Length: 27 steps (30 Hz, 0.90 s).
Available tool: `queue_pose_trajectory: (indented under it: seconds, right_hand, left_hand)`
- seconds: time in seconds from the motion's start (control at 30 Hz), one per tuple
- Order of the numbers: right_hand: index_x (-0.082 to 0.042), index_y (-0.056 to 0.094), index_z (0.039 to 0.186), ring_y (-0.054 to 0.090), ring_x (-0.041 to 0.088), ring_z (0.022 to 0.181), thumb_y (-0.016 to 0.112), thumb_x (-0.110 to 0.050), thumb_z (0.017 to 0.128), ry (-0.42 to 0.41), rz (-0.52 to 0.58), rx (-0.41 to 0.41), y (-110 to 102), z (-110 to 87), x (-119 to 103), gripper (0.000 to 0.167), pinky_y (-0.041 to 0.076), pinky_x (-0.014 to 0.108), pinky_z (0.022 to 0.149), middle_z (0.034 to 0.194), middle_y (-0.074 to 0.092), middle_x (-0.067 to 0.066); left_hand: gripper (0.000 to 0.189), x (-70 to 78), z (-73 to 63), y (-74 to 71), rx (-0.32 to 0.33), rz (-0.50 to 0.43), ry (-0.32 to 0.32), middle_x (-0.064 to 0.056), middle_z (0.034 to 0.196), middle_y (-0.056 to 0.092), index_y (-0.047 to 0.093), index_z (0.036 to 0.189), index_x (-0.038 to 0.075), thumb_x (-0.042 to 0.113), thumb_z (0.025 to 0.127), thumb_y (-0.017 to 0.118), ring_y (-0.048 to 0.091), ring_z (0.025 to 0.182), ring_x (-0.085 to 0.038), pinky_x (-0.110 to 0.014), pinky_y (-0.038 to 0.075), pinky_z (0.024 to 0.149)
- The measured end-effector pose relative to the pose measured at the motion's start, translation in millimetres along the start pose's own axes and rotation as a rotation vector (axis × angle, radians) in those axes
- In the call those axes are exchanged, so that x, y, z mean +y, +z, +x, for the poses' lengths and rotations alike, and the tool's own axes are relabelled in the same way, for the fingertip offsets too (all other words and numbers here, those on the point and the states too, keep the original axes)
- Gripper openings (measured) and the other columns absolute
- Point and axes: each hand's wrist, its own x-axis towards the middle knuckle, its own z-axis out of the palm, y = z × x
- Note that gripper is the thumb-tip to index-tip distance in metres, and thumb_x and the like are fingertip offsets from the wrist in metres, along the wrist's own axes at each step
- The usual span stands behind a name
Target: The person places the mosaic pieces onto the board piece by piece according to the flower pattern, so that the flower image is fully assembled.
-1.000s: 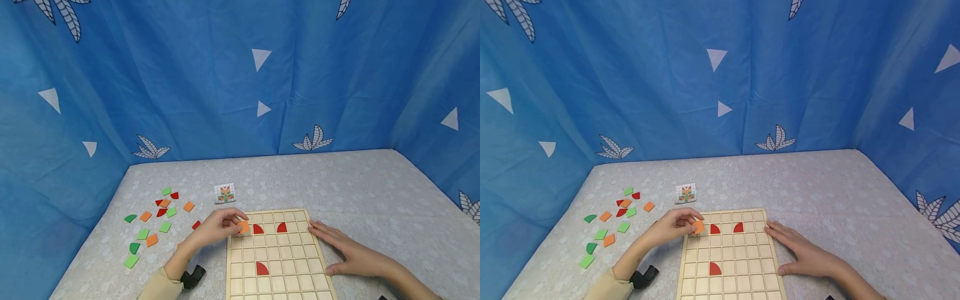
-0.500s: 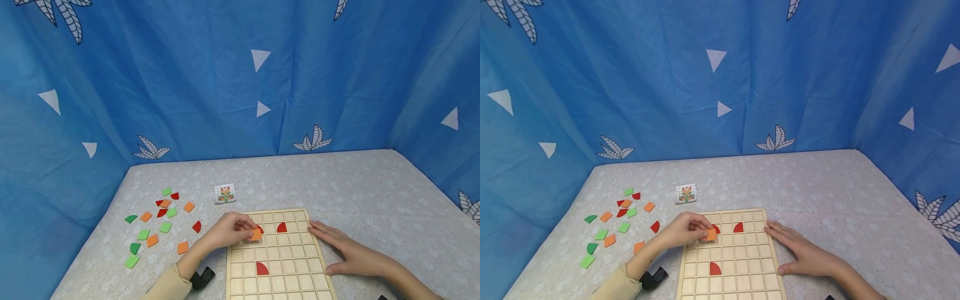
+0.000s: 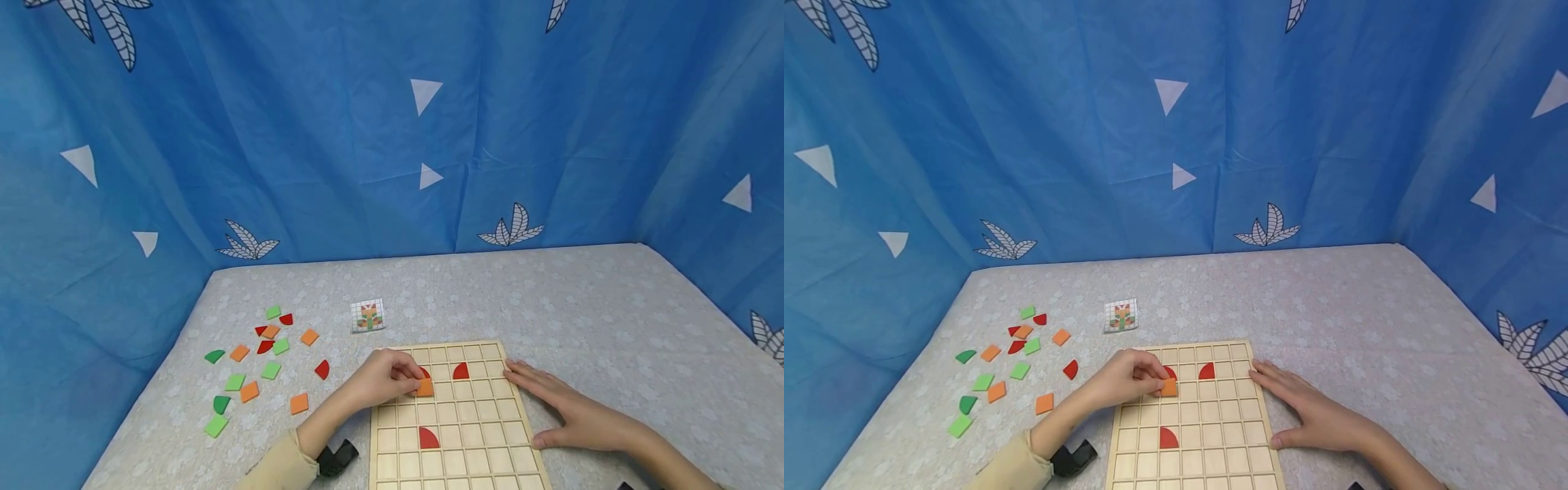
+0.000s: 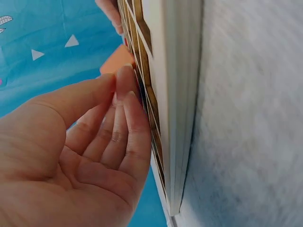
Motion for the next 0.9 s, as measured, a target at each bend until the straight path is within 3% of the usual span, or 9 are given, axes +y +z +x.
queue_pose_trajectory:
  seconds: [0.27,0.63,0.9]
  right_hand:
    - [-0.009,0.028,0.147,0.015,0.012,0.137,0.074,-0.034,0.078,0.015,-0.004,-0.004,-0.1,0.1,-1.4,0.087,0.024,0.023,0.099,0.151,0.020,0.015]
    - [-0.008,0.029,0.147,0.013,0.012,0.138,0.074,-0.033,0.078,0.004,0.025,0.000,0.7,-0.2,-0.7,0.087,0.015,0.014,0.099,0.151,0.020,0.015]
    - [-0.008,0.029,0.147,0.013,0.013,0.138,0.074,-0.033,0.079,0.007,0.032,-0.002,0.5,0.0,-1.3,0.086,0.013,0.013,0.099,0.151,0.019,0.016]
  left_hand:
    - [0.006,0.9,-0.7,1.9,-0.008,0.030,0.004,0.002,0.072,0.066,0.069,0.086,0.004,-0.002,0.084,0.067,0.063,0.062,-0.011,-0.023,0.049,0.054]
    - [0.006,2.0,-1.6,0.3,-0.035,0.084,0.026,0.001,0.072,0.066,0.070,0.088,0.003,0.000,0.085,0.066,0.062,0.060,-0.009,-0.022,0.050,0.056]
    - [0.007,0.1,-0.9,1.4,-0.005,0.110,0.049,0.004,0.070,0.065,0.071,0.088,0.004,0.000,0.085,0.067,0.060,0.059,-0.007,-0.021,0.048,0.054]
